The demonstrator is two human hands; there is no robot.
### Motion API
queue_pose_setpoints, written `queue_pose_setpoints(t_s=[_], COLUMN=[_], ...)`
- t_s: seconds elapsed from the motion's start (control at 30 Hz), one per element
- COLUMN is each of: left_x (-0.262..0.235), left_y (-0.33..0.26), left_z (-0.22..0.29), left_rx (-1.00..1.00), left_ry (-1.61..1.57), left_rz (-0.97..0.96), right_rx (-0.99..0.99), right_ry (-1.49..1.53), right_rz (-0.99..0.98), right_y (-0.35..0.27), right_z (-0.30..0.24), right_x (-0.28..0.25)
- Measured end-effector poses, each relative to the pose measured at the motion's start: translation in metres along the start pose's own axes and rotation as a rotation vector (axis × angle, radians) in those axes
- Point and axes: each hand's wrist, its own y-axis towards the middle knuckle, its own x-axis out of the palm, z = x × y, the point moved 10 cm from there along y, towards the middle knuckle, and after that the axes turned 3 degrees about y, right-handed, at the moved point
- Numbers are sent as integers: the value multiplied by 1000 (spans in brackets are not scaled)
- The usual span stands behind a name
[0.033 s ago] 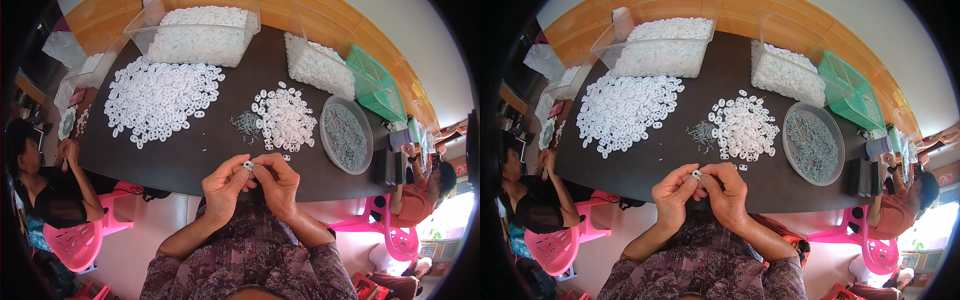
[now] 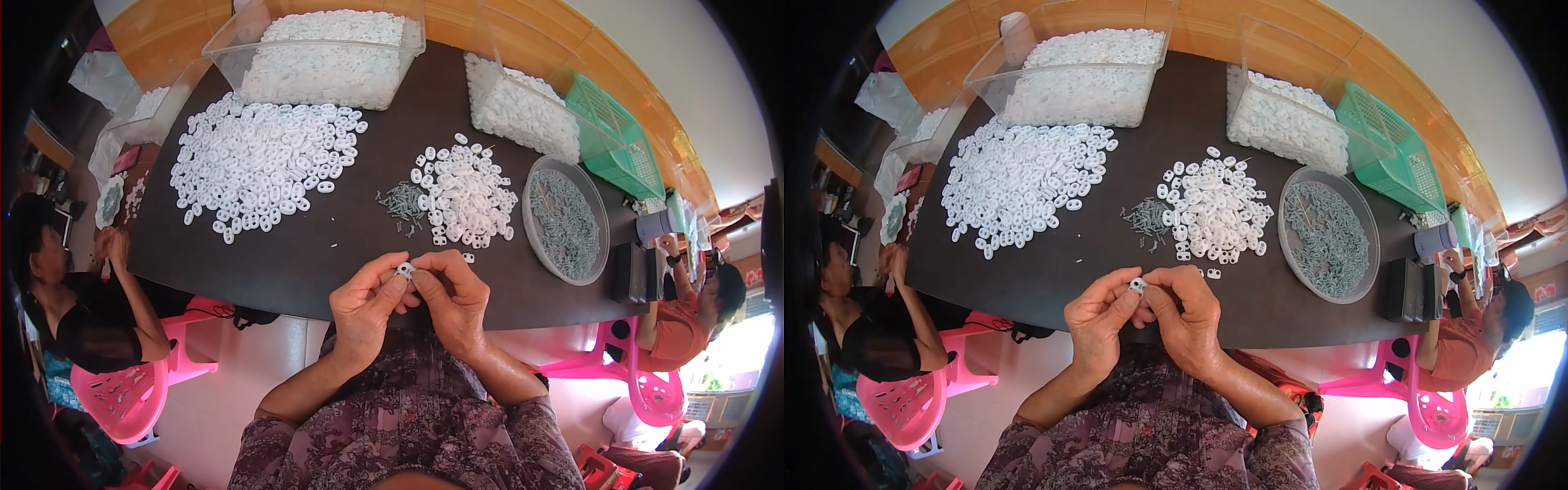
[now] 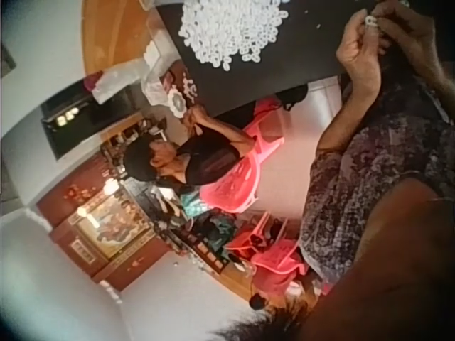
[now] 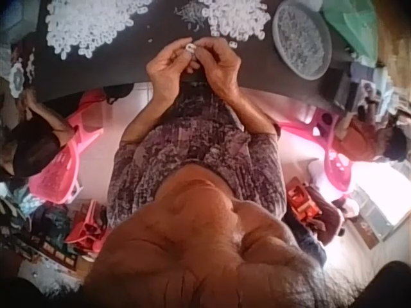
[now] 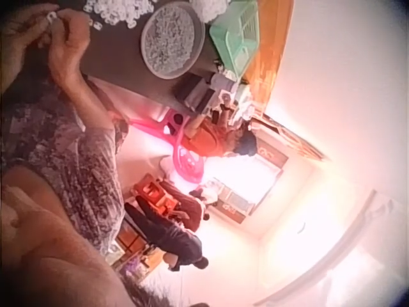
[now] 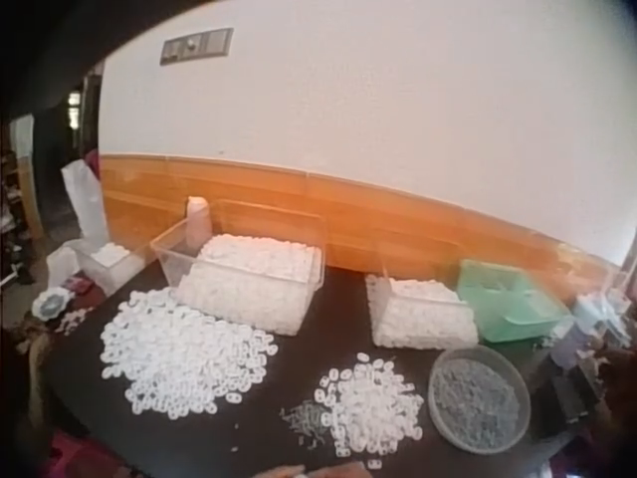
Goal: Manually inserting metal pins into small white plastic hardware components at a manufacturing table.
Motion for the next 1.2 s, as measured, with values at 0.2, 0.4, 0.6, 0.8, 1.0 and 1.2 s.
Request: queue_pose_setpoints(t_s=[0.2,0.4,0.6,0.8,1.0,1.2], left_x=[-1,-1,-3,-2,-5,-4], left_y=[3,1,2,0,-2,-5], left_z=[-2,4,1,6,17,21], left_rx=[10,8,-40,-6,165,289], left_ry=[-123,-113,-132,-103,14,115], left_rz=[-48,5,4,4,-43,-18], right_rx=[-195,-225,-444,-511,-427,-509], right_ry=[-224,-225,-370,-406,-293,-293], right_rz=[-106,-113,-81,-54,-46,-33], right_y=[3,4,-1,-4,-3,-4], right_z=[-28,-30,-49,-56,-51,-59], right_x=[6,6,10,11,9,11])
